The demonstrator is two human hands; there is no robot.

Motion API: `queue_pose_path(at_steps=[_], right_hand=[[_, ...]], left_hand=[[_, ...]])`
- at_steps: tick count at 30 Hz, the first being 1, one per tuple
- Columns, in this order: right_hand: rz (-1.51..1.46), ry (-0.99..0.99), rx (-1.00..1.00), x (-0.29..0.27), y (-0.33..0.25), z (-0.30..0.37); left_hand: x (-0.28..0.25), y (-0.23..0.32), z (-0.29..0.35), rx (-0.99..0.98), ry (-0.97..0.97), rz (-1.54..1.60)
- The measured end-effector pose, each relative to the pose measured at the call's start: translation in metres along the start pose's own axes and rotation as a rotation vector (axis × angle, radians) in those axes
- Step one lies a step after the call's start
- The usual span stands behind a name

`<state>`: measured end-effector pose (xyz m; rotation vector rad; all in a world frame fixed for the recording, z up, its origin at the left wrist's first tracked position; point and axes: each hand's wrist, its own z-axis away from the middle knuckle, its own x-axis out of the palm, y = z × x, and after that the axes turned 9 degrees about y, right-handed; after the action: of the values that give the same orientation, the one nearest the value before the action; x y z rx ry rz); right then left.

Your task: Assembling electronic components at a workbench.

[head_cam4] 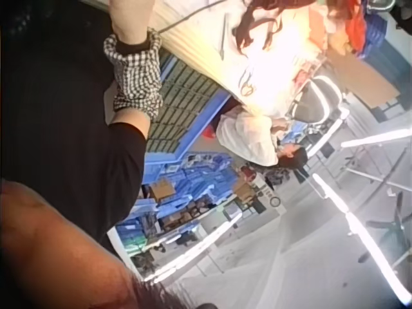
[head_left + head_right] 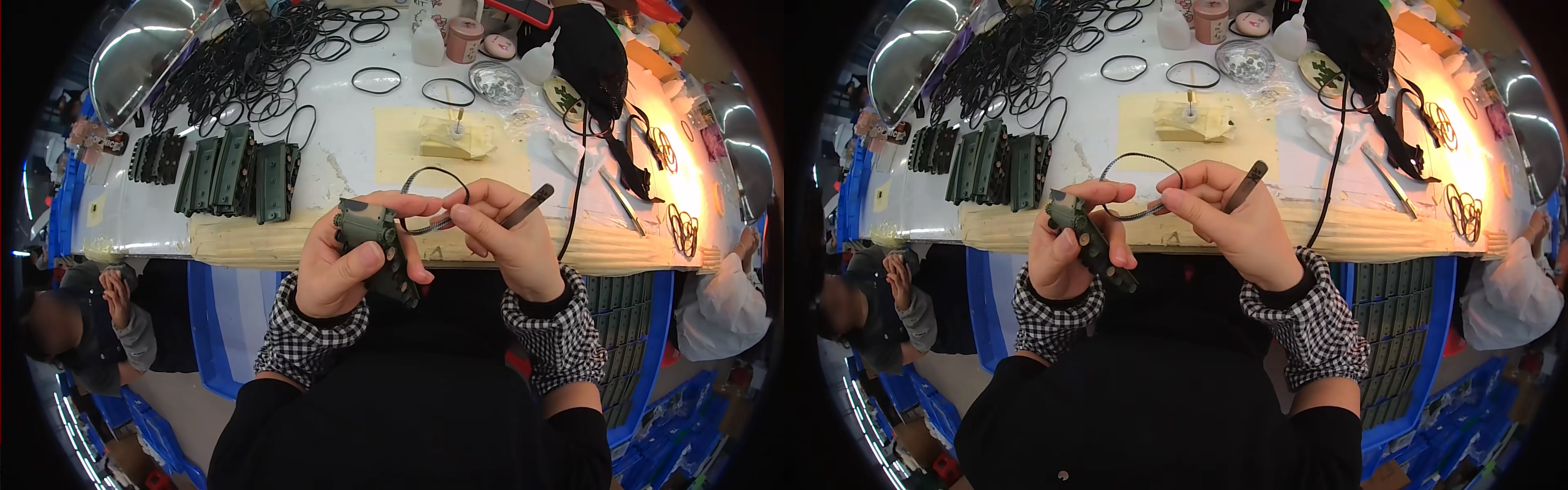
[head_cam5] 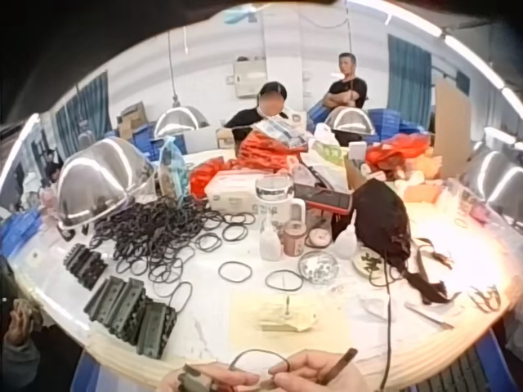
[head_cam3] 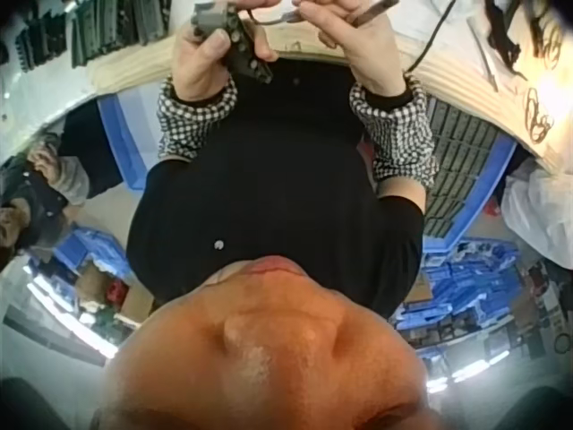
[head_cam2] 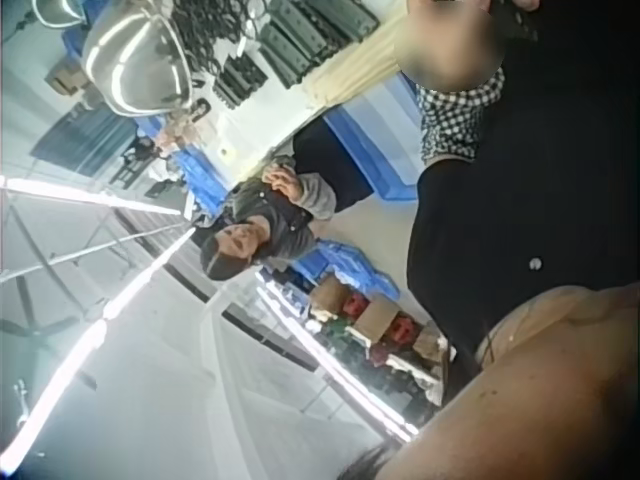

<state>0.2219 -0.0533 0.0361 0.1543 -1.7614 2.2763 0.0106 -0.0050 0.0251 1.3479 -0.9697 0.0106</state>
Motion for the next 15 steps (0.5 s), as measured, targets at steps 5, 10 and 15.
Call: queue_pose_path(at_steps=[5,10,15], right_hand=[[-0.036,0.194,-0.276,0.0,0.0,-0.013],[0.758,0.318,-0.934,-0.004,-0.014,-0.02],[1.153,0.205,-1.154,0.002,-0.019,-0.018]], left_hand=[[-0.001,-0.005,-0.002,-0.014,-0.012,-0.059],[-0.011,-0.004,-0.002,-0.105,-0.083,-0.035],[0.006,-0.002,-0.005,-0.266,0.032,-0.102]])
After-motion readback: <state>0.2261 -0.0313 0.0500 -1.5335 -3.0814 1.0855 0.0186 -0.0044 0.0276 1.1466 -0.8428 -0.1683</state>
